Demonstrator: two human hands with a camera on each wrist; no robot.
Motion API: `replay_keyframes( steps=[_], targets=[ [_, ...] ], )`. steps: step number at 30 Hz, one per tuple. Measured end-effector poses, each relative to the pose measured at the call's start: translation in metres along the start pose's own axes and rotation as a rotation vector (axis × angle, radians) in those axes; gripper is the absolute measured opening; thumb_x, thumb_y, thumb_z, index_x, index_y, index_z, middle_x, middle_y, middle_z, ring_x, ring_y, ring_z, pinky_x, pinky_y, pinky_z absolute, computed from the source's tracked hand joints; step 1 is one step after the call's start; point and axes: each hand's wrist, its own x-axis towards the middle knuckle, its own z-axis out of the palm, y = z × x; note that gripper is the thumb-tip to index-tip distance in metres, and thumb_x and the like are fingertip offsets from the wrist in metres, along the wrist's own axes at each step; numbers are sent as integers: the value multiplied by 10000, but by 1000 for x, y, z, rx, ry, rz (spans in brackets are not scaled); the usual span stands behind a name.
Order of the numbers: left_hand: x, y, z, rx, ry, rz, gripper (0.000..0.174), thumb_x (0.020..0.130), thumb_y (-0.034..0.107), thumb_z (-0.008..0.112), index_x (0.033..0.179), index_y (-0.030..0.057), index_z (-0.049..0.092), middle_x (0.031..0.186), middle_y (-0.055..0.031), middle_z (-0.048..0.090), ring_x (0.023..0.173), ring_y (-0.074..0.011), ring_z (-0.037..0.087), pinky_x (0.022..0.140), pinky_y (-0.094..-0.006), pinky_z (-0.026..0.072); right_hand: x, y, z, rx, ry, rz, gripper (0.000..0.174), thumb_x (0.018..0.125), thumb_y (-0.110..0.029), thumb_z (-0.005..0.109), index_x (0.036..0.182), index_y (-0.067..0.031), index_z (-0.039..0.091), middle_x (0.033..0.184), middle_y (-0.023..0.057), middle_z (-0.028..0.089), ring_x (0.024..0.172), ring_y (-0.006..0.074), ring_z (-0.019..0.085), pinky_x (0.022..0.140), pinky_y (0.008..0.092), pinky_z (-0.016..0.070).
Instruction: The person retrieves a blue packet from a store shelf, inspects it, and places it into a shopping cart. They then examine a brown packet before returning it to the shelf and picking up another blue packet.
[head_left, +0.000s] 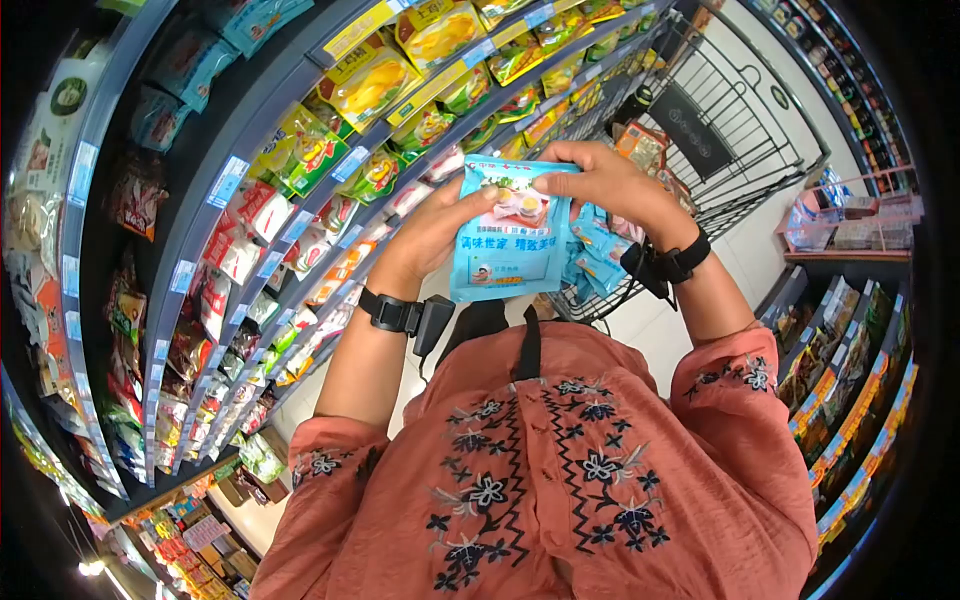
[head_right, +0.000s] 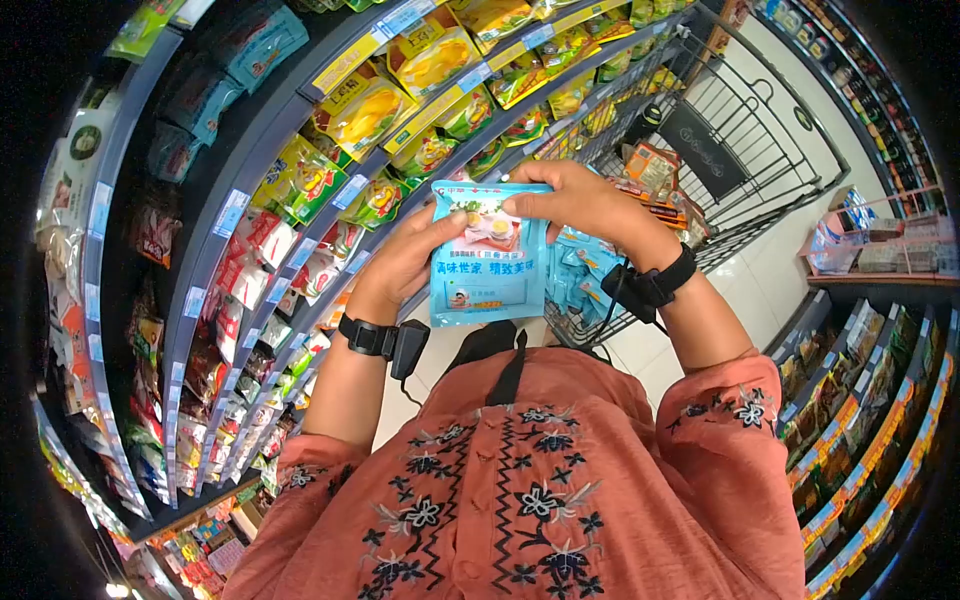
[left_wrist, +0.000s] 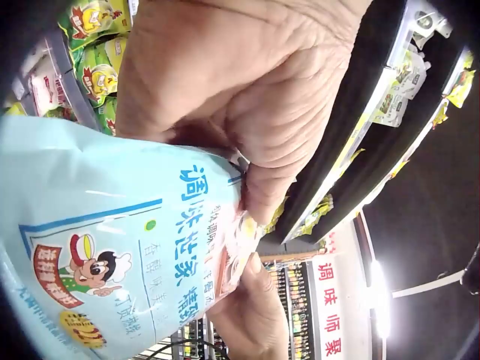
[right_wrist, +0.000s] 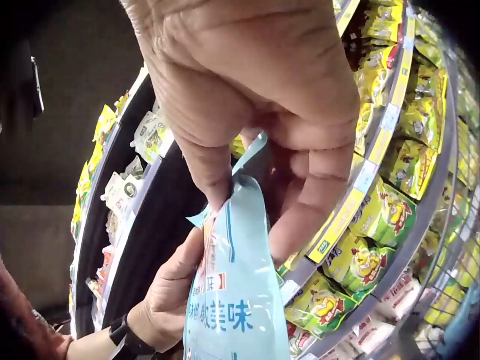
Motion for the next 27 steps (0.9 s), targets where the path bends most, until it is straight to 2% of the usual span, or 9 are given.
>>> replay_keyframes(
  steps=[4,8,11,15,18,20,23,25,27],
  targets=[
    [-6,6,2,-73,49,52,442,983,234,588,1342,3,476,1264,-126,602,1113,-203,624,919,-335,534,13,-2,6,-22,16,-13,338,892,-314,692,1048,-17,652,853,21,647,704,89,606,526,253,512],
    [-11,6,-12,2,56,89,464,984,321,585,1330,25,498,1265,-99,603,1110,-192,616,911,-334,538,24,0,9,-70,57,1,341,877,-311,711,1029,-12,651,825,7,634,683,78,589,502,255,487],
    [-11,4,-29,-91,107,119,460,961,291,635,1328,50,494,1238,-77,605,1102,-165,605,922,-343,538,28,-15,19,39,86,-1,378,867,-286,733,1128,-37,622,934,-4,637,770,74,580,585,251,482],
    [-28,37,-29,-255,113,227,442,974,291,611,1315,37,490,1211,-101,622,1099,-192,621,934,-346,534,29,-50,33,272,70,18,386,917,-310,663,1193,-44,614,936,-12,634,803,79,576,653,245,473],
    [-37,56,-43,-239,118,296,448,995,323,566,1314,19,486,1235,-114,613,1103,-198,624,937,-348,529,40,-67,49,117,-19,97,365,934,-279,638,1211,-42,612,954,-24,631,842,71,570,702,233,469],
    [-41,66,-57,-239,102,302,447,1007,339,537,1305,8,494,1224,-114,620,1098,-193,626,925,-343,529,55,-72,61,126,-19,29,344,942,-245,624,1218,-39,611,977,-26,632,865,62,566,734,226,467],
    [-60,96,-61,-174,184,360,430,1008,322,534,1300,8,502,1203,-117,632,1098,-189,625,921,-343,527,75,-96,77,176,-19,-50,330,953,-181,596,1241,-19,596,1052,-12,645,935,56,573,820,235,472],
    [-78,117,-73,73,183,347,454,997,316,554,1325,10,486,1198,-106,630,1102,-180,615,931,-350,514,86,-113,88,212,-22,-80,335,954,-170,590,1248,-9,589,1086,0,651,961,61,579,846,247,476],
    [-95,132,-74,223,283,365,492,970,348,594,1328,24,498,1184,-95,631,1060,-158,616,894,-321,509,101,-120,90,193,-52,-79,343,955,-164,586,1258,-3,581,1122,15,654,991,73,592,871,255,478]
  ],
)
